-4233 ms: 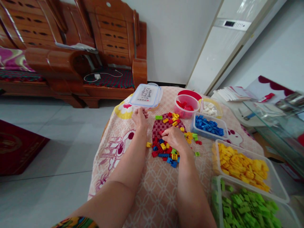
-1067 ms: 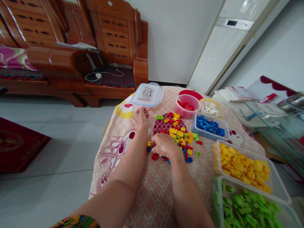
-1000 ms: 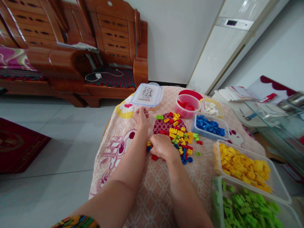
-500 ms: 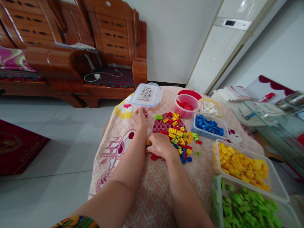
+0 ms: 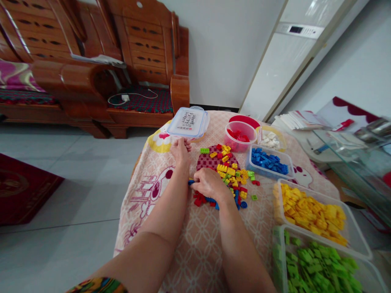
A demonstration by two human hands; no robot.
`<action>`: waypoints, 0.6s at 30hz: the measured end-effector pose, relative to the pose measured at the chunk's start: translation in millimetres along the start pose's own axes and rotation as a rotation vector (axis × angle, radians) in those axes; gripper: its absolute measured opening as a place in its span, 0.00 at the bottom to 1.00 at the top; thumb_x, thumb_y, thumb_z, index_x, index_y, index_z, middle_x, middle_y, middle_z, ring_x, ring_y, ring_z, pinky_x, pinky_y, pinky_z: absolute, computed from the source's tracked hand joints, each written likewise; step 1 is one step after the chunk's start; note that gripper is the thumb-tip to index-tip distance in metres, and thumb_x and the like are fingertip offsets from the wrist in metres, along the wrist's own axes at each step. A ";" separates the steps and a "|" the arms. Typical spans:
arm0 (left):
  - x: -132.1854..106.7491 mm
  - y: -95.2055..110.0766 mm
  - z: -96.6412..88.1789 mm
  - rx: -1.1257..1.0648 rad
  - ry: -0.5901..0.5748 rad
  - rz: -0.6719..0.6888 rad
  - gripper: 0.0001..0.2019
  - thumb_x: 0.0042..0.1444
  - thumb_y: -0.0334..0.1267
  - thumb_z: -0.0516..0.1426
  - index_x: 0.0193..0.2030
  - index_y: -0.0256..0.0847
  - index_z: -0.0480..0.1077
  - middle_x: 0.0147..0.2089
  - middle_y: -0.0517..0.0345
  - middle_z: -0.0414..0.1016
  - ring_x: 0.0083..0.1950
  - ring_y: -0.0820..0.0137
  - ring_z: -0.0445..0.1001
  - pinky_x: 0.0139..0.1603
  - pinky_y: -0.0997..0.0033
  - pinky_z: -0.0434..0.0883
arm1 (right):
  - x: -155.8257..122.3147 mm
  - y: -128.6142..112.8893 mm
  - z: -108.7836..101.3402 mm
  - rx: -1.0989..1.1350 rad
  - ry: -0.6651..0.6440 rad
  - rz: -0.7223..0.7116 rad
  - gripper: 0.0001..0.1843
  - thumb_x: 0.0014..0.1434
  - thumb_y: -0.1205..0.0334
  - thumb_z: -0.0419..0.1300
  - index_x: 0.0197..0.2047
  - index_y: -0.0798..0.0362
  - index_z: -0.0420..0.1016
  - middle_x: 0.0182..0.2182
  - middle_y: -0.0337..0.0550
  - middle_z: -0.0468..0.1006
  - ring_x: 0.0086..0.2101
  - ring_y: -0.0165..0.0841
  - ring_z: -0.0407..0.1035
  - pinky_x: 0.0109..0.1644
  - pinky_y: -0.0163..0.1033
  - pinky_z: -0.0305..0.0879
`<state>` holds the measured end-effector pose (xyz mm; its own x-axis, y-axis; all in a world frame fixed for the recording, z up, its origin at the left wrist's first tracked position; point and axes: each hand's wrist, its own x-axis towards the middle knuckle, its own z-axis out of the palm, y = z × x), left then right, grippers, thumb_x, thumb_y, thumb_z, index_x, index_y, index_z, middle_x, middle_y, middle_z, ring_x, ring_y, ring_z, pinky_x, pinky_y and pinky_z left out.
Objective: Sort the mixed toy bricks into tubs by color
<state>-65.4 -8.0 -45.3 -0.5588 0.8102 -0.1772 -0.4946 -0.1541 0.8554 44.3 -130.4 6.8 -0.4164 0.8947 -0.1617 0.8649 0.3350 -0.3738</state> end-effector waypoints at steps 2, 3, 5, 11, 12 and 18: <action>0.4 -0.4 0.2 -0.007 -0.004 -0.003 0.05 0.47 0.35 0.55 0.24 0.38 0.67 0.18 0.66 0.65 0.18 0.81 0.62 0.19 0.83 0.56 | 1.2 7.0 -1.6 0.086 0.084 0.020 0.10 0.56 0.60 0.62 0.25 0.52 0.77 0.26 0.41 0.79 0.32 0.32 0.73 0.34 0.34 0.57; 0.9 -0.9 0.2 -0.012 -0.005 -0.002 0.05 0.48 0.36 0.55 0.25 0.38 0.67 0.18 0.66 0.65 0.18 0.81 0.62 0.19 0.83 0.56 | 1.6 12.1 -2.8 0.137 0.141 0.039 0.11 0.56 0.60 0.62 0.23 0.53 0.75 0.23 0.40 0.77 0.30 0.31 0.72 0.32 0.33 0.55; 2.4 -2.4 -0.1 -0.017 -0.008 0.001 0.05 0.48 0.36 0.55 0.25 0.38 0.66 0.18 0.66 0.65 0.18 0.81 0.62 0.19 0.83 0.56 | 1.3 26.0 -6.0 0.264 0.275 0.087 0.12 0.57 0.59 0.62 0.23 0.53 0.74 0.20 0.37 0.73 0.27 0.29 0.69 0.30 0.32 0.55; 3.8 -4.6 -0.9 -0.017 -0.013 0.010 0.06 0.48 0.37 0.55 0.25 0.38 0.67 0.19 0.65 0.66 0.18 0.81 0.62 0.19 0.82 0.56 | -12.3 86.0 -16.2 0.687 0.851 0.381 0.17 0.56 0.48 0.60 0.31 0.55 0.77 0.18 0.37 0.74 0.19 0.29 0.66 0.24 0.32 0.61; 3.5 -4.3 -0.9 -0.013 -0.010 0.007 0.06 0.48 0.37 0.55 0.25 0.38 0.67 0.19 0.65 0.66 0.18 0.81 0.62 0.19 0.82 0.56 | -16.1 95.7 -17.7 0.726 0.980 0.447 0.19 0.56 0.47 0.60 0.33 0.56 0.78 0.18 0.37 0.74 0.17 0.29 0.66 0.22 0.33 0.62; 3.6 -3.9 -0.4 -0.009 -0.003 0.000 0.05 0.48 0.37 0.56 0.25 0.37 0.67 0.19 0.65 0.66 0.18 0.80 0.63 0.19 0.82 0.57 | -36.4 130.8 -23.0 0.804 1.377 0.637 0.21 0.54 0.51 0.57 0.41 0.59 0.79 0.18 0.37 0.73 0.14 0.30 0.64 0.17 0.33 0.61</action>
<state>-65.8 -4.7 -49.5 -0.5570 0.8117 -0.1758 -0.5009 -0.1594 0.8507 179.1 -112.4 -15.3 0.8124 0.5367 0.2280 0.2597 0.0171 -0.9655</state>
